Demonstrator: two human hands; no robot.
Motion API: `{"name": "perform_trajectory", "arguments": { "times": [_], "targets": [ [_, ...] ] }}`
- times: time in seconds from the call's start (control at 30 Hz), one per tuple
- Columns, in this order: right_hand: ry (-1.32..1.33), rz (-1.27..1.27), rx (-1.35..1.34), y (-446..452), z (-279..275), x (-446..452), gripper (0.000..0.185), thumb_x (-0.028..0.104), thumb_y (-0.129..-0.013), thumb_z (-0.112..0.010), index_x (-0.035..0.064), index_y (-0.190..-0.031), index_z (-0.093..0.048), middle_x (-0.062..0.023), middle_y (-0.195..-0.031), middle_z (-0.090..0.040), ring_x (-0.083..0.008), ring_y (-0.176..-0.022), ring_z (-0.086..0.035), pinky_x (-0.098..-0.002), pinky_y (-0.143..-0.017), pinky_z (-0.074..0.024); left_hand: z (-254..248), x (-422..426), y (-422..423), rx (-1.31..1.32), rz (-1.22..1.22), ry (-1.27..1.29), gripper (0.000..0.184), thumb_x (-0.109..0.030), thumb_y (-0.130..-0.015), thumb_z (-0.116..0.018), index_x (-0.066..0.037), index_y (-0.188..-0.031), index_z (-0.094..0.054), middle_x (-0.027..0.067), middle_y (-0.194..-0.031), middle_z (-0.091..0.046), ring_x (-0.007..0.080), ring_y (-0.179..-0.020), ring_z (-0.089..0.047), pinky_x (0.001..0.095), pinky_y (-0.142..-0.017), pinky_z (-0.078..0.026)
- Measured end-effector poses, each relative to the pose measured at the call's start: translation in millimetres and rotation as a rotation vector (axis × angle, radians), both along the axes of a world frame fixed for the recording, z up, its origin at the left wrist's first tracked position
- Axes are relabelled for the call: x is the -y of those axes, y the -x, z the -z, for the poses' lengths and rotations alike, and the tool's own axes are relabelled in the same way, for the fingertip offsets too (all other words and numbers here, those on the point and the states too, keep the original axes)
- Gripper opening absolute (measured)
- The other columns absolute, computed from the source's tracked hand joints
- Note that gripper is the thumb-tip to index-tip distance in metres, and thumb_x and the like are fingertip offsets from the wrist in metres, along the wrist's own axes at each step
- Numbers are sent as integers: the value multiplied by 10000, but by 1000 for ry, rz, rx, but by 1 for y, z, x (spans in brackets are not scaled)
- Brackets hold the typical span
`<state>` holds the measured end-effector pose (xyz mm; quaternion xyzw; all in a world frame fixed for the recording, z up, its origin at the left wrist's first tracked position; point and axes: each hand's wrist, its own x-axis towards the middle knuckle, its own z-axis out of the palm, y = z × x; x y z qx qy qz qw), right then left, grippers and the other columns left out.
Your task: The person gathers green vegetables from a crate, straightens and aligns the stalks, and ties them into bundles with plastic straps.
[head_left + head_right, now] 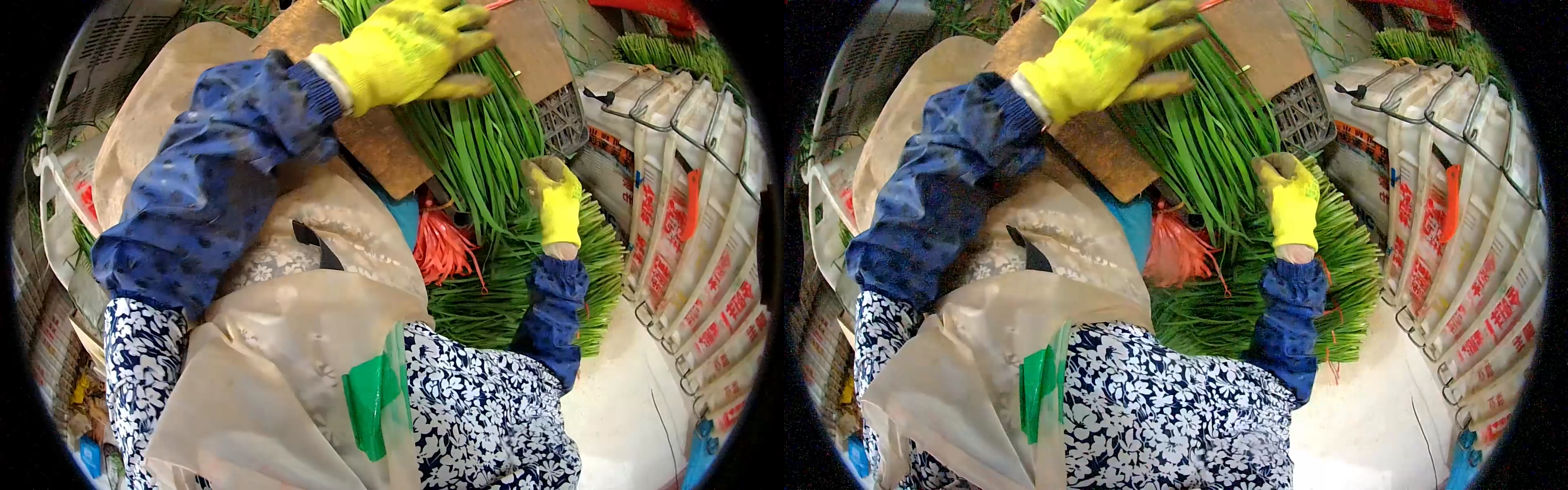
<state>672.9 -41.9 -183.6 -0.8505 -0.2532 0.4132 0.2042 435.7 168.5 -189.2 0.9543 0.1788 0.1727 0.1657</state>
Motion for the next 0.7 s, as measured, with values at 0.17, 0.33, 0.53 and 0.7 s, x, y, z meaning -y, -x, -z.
{"name": "perform_trajectory", "arguments": {
  "times": [0.17,0.33,0.53,0.7],
  "targets": [
    [-59,25,33,-1,-7,4,183,190,-851,-707,16,-903,-679,26,-656,-574,-62,-563,-471,-235,-518,-372,37,-22,-28,137,-91,-193,624,-481,-899,-549,-31,-1331,-538,179,-1337,-527,388,-1312,-411,531,-1138,-235],
    [-215,251,38,-21,-31,6,136,165,-881,-669,32,-908,-681,6,-635,-549,-82,-472,-479,-236,-464,-373,52,-22,-22,-141,-82,-62,647,-519,-910,-500,-25,-1326,-548,177,-1353,-524,393,-1330,-395,541,-1156,-185],
    [-544,146,130,-82,-41,1,312,252,-940,-576,17,-1142,-537,-67,-880,-469,-185,-756,-479,-308,-660,-391,59,-17,-27,-88,-131,-112,578,-461,-891,-561,-50,-1298,-562,159,-1311,-551,366,-1231,-489,496,-1060,-359],
    [-536,-388,394,-9,-13,-46,516,323,-963,-538,29,-1350,-368,-149,-1243,-381,-275,-1090,-432,-365,-895,-387,4,4,-2,51,-256,264,453,-416,-857,-578,-77,-1154,-630,167,-1127,-635,355,-1101,-575,488,-981,-418]
  ]
}}
